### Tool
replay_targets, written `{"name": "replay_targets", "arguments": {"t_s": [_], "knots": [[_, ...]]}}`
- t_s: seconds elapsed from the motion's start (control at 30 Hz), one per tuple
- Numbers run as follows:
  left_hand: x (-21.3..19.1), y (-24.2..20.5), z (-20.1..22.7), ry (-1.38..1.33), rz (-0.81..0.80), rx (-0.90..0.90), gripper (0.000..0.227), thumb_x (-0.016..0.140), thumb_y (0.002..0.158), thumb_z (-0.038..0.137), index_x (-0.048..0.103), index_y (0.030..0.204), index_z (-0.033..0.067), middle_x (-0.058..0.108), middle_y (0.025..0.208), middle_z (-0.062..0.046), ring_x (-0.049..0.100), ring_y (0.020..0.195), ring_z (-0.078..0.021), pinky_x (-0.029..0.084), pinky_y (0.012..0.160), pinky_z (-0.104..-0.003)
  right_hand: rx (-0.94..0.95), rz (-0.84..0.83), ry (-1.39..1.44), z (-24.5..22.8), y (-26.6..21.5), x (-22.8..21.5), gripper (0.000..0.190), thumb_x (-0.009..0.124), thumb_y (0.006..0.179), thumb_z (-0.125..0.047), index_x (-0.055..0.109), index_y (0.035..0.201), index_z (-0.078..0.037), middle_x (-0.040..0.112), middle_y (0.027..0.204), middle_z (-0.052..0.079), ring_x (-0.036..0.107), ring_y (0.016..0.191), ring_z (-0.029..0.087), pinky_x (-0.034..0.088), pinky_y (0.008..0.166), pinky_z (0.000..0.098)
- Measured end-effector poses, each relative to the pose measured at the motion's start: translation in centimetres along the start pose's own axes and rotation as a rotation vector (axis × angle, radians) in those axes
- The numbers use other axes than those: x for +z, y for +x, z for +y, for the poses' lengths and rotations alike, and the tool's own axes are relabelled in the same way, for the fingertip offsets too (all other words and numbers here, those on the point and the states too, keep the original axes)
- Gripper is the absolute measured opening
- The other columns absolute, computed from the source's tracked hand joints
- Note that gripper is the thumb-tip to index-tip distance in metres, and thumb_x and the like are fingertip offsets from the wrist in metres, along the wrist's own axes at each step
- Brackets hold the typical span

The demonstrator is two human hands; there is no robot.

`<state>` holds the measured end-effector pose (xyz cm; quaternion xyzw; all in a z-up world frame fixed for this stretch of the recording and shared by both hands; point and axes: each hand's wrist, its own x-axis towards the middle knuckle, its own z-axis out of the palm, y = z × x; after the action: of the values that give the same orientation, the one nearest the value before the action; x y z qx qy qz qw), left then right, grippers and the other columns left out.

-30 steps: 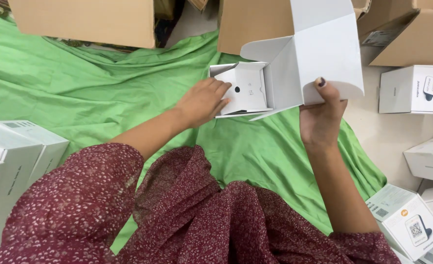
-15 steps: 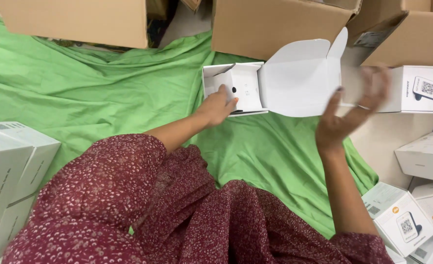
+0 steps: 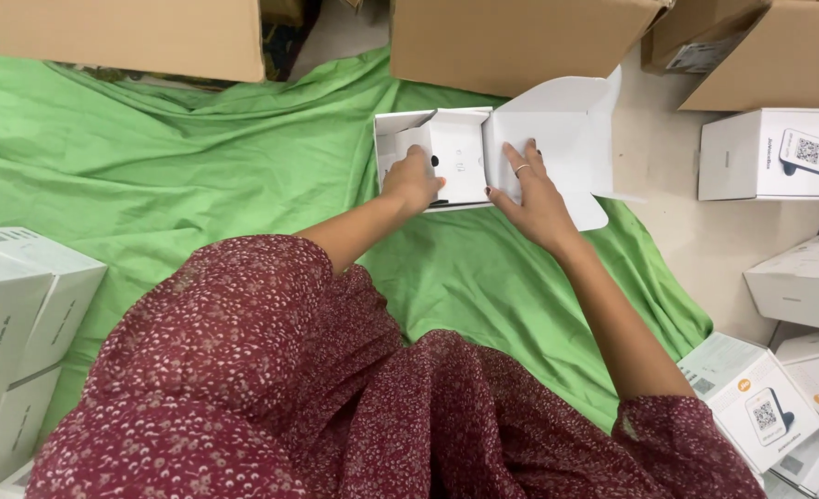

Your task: The person packs electronic devices into retail boxes and organizes the boxes into stacks.

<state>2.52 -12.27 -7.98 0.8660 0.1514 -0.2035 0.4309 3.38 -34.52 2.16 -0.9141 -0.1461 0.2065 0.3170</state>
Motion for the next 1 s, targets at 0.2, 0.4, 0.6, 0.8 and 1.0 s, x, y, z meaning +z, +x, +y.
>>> {"name": "replay_targets", "arguments": {"t_s": [0.2,0.4,0.6,0.8,1.0], "knots": [[0.4,-0.8,-0.6,-0.147,0.171,-0.081,0.087,0.094,0.066,0.041,0.048,0.125,-0.0049,0.062,0.124,-0.028,0.063,0.116,-0.0387,0.051,0.099,-0.042,-0.097,0.138,-0.07,0.3,-0.7,1.5,0.058,0.067,0.096,-0.031,0.055,0.151,-0.015,0.024,0.165,0.034,0.025,0.153,0.049,0.031,0.121,0.0491],[0.1,0.1,-0.6,-0.477,0.095,-0.127,0.088,0.091,0.062,0.034,0.05,0.128,-0.0072,0.068,0.122,-0.023,0.071,0.109,-0.031,0.057,0.092,-0.037,-0.166,0.05,-0.077,-0.7,-0.5,1.0,0.051,0.069,0.095,-0.043,0.067,0.141,-0.02,0.014,0.165,0.037,0.016,0.155,0.049,0.025,0.123,0.0496],[-3.9,-2.2,2.6,-0.481,-0.045,-0.165,0.073,0.09,0.062,0.035,0.064,0.115,-0.0075,0.075,0.115,-0.022,0.078,0.098,-0.0267,0.061,0.084,-0.035,-0.151,-0.05,-0.054,0.2,-0.6,0.5,0.065,0.07,0.09,-0.056,0.064,0.142,-0.017,0.008,0.167,0.035,0.01,0.157,0.048,0.02,0.123,0.0497],[-2.2,-1.1,1.4,-0.419,-0.009,-0.066,0.066,0.081,0.074,0.039,0.059,0.119,-0.0037,0.071,0.117,-0.023,0.074,0.103,-0.0296,0.057,0.09,-0.038,-0.176,-0.004,-0.092,0.3,-0.3,1.7,0.066,0.071,0.093,-0.056,0.063,0.143,-0.013,0.008,0.167,0.038,0.009,0.158,0.048,0.02,0.126,0.0496],[0.8,0.2,-1.3,-0.075,0.0,0.046,0.052,0.057,0.1,0.049,0.058,0.129,0.0054,0.061,0.117,-0.029,0.059,0.112,-0.0428,0.046,0.1,-0.046,-0.402,0.147,-0.153,-3.8,-1.5,1.7,0.055,0.079,0.092,-0.033,0.066,0.141,-0.012,0.041,0.16,0.024,0.038,0.147,0.041,0.03,0.122,0.0554]]}}
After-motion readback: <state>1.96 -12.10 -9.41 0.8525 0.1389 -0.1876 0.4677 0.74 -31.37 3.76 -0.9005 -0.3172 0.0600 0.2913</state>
